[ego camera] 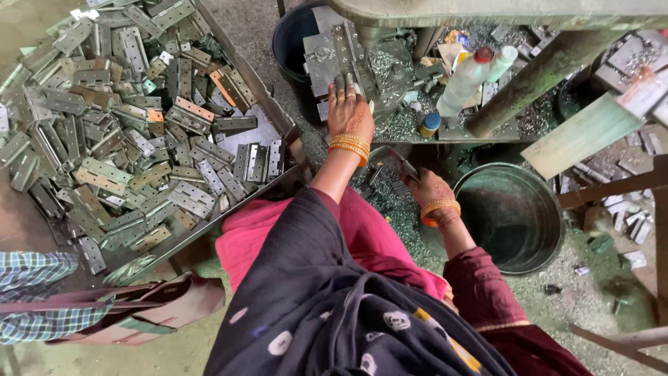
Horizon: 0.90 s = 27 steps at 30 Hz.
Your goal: The person operates a drill press to process metal hinge components. They pick up a hinge from a tray, position it under the drill, activate the machine, and then place the processed piece back into the tray. This cycle is repeated continuously throughout the clip.
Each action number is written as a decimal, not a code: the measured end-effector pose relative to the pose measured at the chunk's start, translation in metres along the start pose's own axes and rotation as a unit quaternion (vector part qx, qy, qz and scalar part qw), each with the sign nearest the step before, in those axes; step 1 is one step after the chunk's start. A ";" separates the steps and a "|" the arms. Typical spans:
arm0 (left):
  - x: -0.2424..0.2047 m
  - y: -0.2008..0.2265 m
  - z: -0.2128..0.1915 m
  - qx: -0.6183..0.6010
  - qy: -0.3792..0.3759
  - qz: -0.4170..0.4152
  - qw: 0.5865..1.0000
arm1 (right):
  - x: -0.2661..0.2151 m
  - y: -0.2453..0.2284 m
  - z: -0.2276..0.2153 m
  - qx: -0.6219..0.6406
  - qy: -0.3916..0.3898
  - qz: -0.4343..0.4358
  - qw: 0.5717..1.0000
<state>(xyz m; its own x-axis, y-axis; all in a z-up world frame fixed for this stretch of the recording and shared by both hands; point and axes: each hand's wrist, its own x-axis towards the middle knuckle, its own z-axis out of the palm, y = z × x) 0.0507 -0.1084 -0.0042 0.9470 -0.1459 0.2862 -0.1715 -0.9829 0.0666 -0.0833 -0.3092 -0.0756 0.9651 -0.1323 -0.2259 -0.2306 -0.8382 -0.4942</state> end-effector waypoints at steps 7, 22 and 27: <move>-0.003 -0.004 -0.001 -0.032 -0.041 0.011 0.999 | 0.010 0.017 0.029 0.029 -0.006 -0.001 1.000; 0.023 -0.007 0.014 -0.020 0.028 0.010 0.999 | -0.007 0.000 0.012 0.003 0.019 0.020 1.000; 0.020 -0.021 0.008 -0.025 -0.050 0.020 0.998 | -0.007 0.001 0.015 0.001 0.007 -0.010 1.000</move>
<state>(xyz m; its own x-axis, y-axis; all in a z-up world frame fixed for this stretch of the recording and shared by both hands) 0.0752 -0.0913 -0.0076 0.9610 -0.1985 0.1924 -0.2214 -0.9695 0.1052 -0.0921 -0.3015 -0.0871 0.9712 -0.1223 -0.2045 -0.2111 -0.8397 -0.5004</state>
